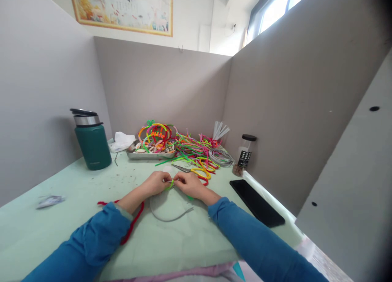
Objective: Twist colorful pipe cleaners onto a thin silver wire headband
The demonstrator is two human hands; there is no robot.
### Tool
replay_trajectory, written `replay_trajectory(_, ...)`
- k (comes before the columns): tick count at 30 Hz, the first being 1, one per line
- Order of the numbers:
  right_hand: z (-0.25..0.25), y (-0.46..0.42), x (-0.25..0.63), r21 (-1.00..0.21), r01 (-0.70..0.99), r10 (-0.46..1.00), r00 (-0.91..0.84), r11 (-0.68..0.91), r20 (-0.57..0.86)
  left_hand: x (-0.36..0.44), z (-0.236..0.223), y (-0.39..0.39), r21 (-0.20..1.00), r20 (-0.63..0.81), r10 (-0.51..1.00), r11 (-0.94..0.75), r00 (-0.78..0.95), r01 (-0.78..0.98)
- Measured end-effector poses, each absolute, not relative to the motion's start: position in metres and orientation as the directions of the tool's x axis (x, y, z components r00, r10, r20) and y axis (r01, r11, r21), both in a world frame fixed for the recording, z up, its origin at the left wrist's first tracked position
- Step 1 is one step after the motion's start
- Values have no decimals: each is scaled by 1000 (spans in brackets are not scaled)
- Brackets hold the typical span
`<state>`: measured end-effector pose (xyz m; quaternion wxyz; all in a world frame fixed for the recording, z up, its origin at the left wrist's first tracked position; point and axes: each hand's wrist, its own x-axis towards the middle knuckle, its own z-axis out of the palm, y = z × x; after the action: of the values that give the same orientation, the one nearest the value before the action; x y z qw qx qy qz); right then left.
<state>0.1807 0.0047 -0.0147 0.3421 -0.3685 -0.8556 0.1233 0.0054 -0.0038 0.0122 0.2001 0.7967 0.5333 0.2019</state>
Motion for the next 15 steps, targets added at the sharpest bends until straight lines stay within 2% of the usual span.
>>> replay_trajectory(15,-15,5,181,-451,549,709,-497,703,501,3,9,-1,512,108,919,-379,380,771)
